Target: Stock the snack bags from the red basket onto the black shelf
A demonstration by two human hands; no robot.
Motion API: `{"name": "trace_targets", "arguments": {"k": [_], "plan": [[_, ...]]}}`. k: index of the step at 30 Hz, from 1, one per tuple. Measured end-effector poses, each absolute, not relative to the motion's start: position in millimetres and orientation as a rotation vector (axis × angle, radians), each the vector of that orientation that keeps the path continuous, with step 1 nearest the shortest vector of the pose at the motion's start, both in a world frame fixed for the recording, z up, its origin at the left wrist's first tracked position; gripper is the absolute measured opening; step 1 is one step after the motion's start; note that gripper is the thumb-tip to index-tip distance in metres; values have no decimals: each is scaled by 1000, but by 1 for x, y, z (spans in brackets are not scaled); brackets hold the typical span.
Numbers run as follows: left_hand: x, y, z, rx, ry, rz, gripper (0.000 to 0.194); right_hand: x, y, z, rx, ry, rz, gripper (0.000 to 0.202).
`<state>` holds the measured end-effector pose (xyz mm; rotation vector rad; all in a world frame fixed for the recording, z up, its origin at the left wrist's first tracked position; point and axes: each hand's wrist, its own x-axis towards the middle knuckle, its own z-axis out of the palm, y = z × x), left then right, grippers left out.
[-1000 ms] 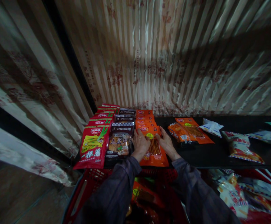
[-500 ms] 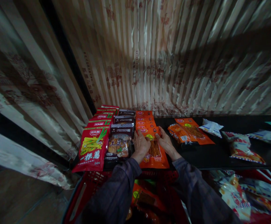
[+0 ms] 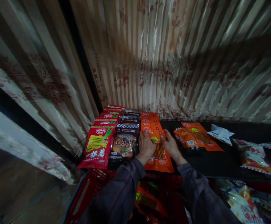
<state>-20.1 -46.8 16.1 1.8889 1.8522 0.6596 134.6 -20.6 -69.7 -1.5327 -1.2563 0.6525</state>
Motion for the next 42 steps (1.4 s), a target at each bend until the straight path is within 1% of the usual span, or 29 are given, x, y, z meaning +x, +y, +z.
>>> {"name": "trace_targets", "arguments": {"k": [4,17,21,27,35,38,42], "plan": [[-19,-45,16,1880,1869,684,66,134,-21,-68,-1535,-1269,626,62],[-21,-41,11,1905,1884,684,63,130,-27,-58,-1619,-1305,596,64],[-21,-43,13,1909,1879,660,66,127,-28,-53,-1654,-1296,599,65],[-19,-42,16,1881,1870,659,67,128,-25,-59,-1550,-1289,627,62],[-18,-46,11,1944,1876,714,66,133,-15,-62,-1495,-1258,642,69],[-18,-49,9,2031,1843,750,64,133,-8,-59,-1486,-1193,690,71],[-18,-50,11,2066,1842,706,60,134,-1,-52,-1433,-1119,821,70]]}}
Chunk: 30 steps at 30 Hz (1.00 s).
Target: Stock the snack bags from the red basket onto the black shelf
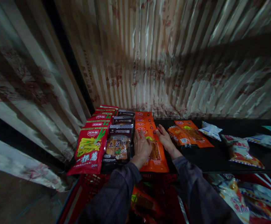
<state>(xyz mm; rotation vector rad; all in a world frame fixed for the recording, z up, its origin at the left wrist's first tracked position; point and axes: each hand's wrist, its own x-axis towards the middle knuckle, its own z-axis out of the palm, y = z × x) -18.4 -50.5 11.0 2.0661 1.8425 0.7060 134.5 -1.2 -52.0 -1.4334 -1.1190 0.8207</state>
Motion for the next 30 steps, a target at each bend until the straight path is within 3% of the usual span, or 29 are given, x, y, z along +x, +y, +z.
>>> {"name": "trace_targets", "arguments": {"k": [8,16,24,30], "plan": [[-21,-46,13,2044,1884,611,62,130,10,-48,-1398,-1101,842,61],[-21,-45,10,2060,1865,586,61,133,5,-48,-1439,-1124,827,65],[-22,-59,17,2175,1854,586,58,134,-57,-31,-1468,-1171,640,65],[-34,-115,13,2343,1690,632,59,124,-118,-38,-1574,-1168,615,67]]}}
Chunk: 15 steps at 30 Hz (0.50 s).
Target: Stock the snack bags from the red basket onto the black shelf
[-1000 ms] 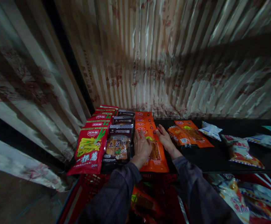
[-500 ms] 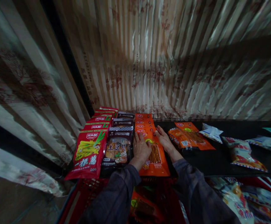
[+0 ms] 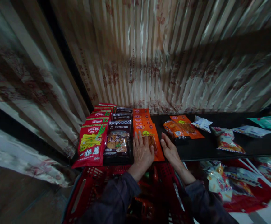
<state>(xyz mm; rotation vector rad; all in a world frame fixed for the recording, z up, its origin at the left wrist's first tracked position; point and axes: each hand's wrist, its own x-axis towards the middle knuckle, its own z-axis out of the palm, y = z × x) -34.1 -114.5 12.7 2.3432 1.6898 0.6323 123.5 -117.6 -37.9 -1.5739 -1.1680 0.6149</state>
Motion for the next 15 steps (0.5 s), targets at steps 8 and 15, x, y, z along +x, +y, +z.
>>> {"name": "trace_targets", "arguments": {"k": [8,15], "plan": [[-43,-146,-11,2374,1740,628,59,107,-120,-44,-1581,-1172,595,74],[-43,-133,-6,2278,1762,527,60,104,-109,-52,-1586,-1102,668,74]]}}
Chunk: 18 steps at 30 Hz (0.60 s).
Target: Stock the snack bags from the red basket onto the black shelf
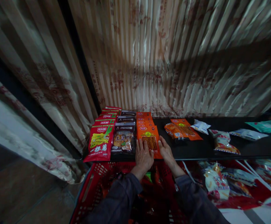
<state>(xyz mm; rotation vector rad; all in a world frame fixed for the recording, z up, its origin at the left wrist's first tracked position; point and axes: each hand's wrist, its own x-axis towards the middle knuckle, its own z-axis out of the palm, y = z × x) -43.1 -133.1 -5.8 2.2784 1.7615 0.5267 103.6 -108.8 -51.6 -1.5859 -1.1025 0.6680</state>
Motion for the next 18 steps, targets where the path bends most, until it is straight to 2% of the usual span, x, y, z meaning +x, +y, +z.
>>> {"name": "trace_targets", "arguments": {"k": [13,18], "plan": [[-42,-129,4,2199,1806,396,66,104,-107,-55,-1610,-1181,623,66],[-45,-129,8,2274,1801,380,67,101,-106,-52,-1601,-1113,653,72]]}}
